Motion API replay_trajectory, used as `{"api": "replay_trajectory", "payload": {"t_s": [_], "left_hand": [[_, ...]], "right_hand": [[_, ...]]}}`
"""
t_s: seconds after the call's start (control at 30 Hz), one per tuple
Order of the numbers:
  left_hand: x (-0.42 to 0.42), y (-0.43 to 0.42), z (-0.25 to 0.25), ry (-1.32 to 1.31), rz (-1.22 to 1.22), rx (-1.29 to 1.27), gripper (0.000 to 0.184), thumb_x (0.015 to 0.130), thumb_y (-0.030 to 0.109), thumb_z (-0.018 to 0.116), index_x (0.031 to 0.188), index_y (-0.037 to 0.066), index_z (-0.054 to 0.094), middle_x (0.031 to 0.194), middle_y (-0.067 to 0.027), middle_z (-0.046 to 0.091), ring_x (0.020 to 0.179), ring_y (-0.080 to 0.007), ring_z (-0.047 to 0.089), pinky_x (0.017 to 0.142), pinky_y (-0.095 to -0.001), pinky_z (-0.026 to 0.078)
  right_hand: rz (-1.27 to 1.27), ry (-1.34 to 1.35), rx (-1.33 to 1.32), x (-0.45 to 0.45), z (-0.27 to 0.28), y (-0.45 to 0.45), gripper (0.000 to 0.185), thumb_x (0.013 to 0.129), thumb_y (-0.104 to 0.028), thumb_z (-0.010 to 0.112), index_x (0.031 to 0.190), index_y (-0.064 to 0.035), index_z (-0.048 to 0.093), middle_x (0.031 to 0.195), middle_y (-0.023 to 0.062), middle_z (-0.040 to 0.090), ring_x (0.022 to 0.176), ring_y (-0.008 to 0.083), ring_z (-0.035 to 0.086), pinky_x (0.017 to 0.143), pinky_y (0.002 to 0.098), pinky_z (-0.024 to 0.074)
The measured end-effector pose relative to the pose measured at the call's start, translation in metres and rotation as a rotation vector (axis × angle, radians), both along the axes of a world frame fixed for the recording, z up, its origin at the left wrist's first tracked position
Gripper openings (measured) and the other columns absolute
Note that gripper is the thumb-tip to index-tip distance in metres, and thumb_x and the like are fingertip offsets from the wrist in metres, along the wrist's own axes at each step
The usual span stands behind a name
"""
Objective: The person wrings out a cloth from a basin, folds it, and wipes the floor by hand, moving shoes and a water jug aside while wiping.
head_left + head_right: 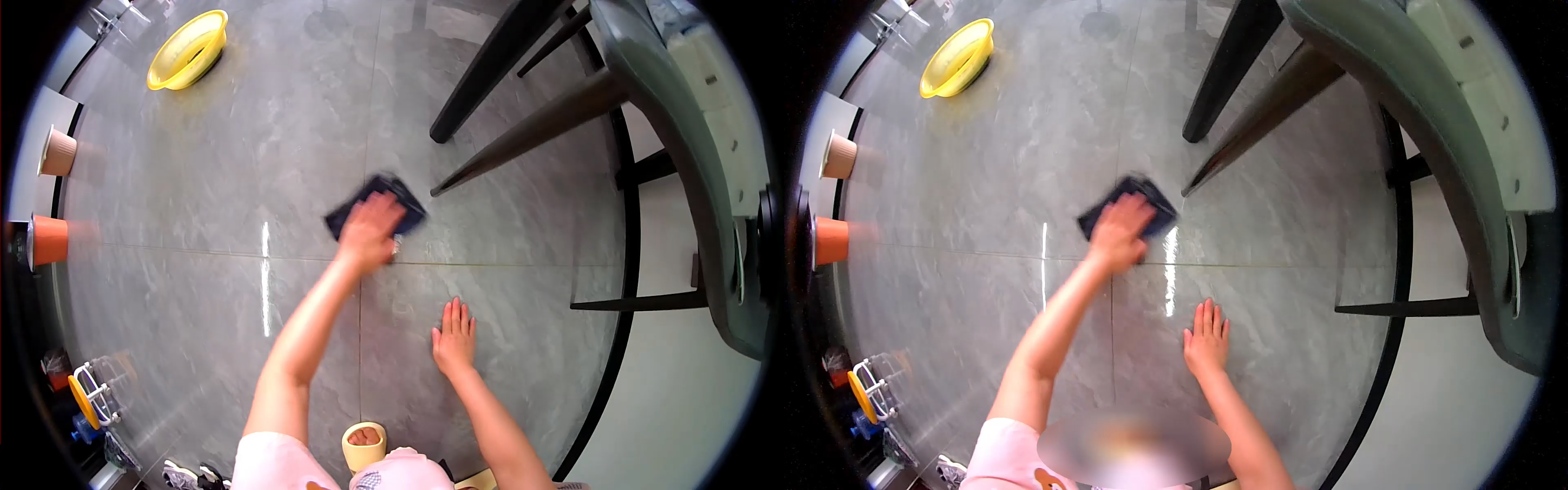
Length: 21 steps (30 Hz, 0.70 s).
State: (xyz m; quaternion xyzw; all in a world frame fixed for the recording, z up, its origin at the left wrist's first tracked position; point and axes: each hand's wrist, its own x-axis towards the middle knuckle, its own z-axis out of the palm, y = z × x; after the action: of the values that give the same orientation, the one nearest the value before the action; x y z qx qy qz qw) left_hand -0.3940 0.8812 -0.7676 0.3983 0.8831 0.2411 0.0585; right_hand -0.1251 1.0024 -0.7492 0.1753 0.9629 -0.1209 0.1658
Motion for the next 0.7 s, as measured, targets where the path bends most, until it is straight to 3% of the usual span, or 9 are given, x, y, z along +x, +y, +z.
{"api": "replay_trajectory", "payload": {"t_s": [0.13,0.23,0.27,0.3,0.4,0.47,0.5,0.57,0.7], "left_hand": [[-0.099,-0.071,-0.016,0.159,0.331,-0.192,0.069,0.08,0.028,0.055,0.143,0.014,0.032,0.152,-0.0104,0.022,0.14,-0.0289,0.02,0.112,-0.0469,0.017],[-0.097,-0.052,-0.028,0.155,0.537,-0.337,0.069,0.084,0.033,0.049,0.146,0.012,0.028,0.153,-0.0154,0.018,0.141,-0.0324,0.017,0.112,-0.0478,0.018],[-0.074,-0.035,-0.019,0.154,0.486,-0.399,0.068,0.084,0.03,0.048,0.145,0.01,0.028,0.152,-0.018,0.019,0.14,-0.0359,0.017,0.111,-0.0497,0.018],[-0.046,-0.024,-0.024,0.185,0.34,-0.286,0.067,0.079,0.028,0.051,0.141,0.009,0.036,0.15,-0.0188,0.024,0.139,-0.038,0.02,0.11,-0.0514,0.019],[0.075,0.02,-0.019,0.036,-0.015,-0.032,0.063,0.072,0.031,0.057,0.131,0.009,0.048,0.147,-0.0168,0.031,0.138,-0.0359,0.024,0.11,-0.0516,0.02],[0.154,0.04,-0.006,-0.137,-0.229,-0.017,0.069,0.075,0.034,0.059,0.136,0.006,0.043,0.15,-0.0156,0.025,0.14,-0.0316,0.02,0.113,-0.048,0.015],[0.181,0.047,0.001,-0.224,-0.111,0.053,0.071,0.076,0.034,0.058,0.138,0.004,0.04,0.151,-0.0159,0.023,0.141,-0.0298,0.019,0.113,-0.046,0.015],[0.21,0.044,0.006,-0.221,-0.182,0.045,0.072,0.076,0.035,0.057,0.138,0.004,0.039,0.15,-0.0158,0.025,0.14,-0.0292,0.02,0.113,-0.0451,0.016],[0.272,-0.007,-0.008,-0.142,-0.552,0.036,0.076,0.075,0.04,0.061,0.141,0.01,0.036,0.153,-0.0128,0.021,0.141,-0.0266,0.019,0.114,-0.0446,0.011]], "right_hand": [[-0.001,-0.046,0.019,0.0,0.002,0.0,0.067,0.091,-0.032,0.049,0.144,-0.0009,0.023,0.153,0.0152,0.017,0.139,0.0334,0.023,0.111,0.0502,0.0213],[-0.007,-0.06,0.027,0.0,0.003,-0.002,0.066,0.092,-0.032,0.047,0.145,-0.0019,0.022,0.153,0.0139,0.017,0.139,0.0323,0.023,0.111,0.0492,0.0212],[-0.004,-0.064,0.031,-0.001,0.006,-0.002,0.065,0.092,-0.032,0.047,0.145,-0.0021,0.022,0.153,0.0138,0.016,0.139,0.0322,0.023,0.111,0.0491,0.0211],[-0.016,-0.091,0.003,-0.004,0.012,-0.002,0.065,0.093,-0.03,0.046,0.146,-0.0036,0.02,0.154,0.0132,0.015,0.139,0.032,0.021,0.111,0.0489,0.0216],[0.017,0.028,-0.013,-0.004,0.013,0.005,0.053,0.089,-0.023,0.049,0.136,-0.0012,0.038,0.147,0.0163,0.03,0.134,0.0354,0.029,0.107,0.0479,0.0285],[-0.029,0.025,-0.284,-0.005,0.001,0.033,0.033,0.084,-0.015,0.05,0.113,-0.0009,0.053,0.127,0.0187,0.048,0.123,0.0366,0.04,0.1,0.0479,0.0345],[-0.061,0.083,-0.325,-0.002,0.014,0.047,0.016,0.08,-0.01,0.049,0.09,-0.002,0.057,0.102,0.0161,0.058,0.106,0.0352,0.052,0.09,0.0469,0.0401],[-0.285,0.22,-0.189,0.024,0.02,0.064,0.016,0.08,-0.005,0.051,0.089,-0.0054,0.063,0.097,0.0105,0.064,0.091,0.0307,0.06,0.081,0.0423,0.0453],[-0.09,0.345,-0.09,0.033,0.023,0.085,0.022,0.078,-0.004,0.054,0.098,-0.006,0.062,0.107,0.0099,0.062,0.099,0.0297,0.058,0.086,0.0417,0.044]]}}
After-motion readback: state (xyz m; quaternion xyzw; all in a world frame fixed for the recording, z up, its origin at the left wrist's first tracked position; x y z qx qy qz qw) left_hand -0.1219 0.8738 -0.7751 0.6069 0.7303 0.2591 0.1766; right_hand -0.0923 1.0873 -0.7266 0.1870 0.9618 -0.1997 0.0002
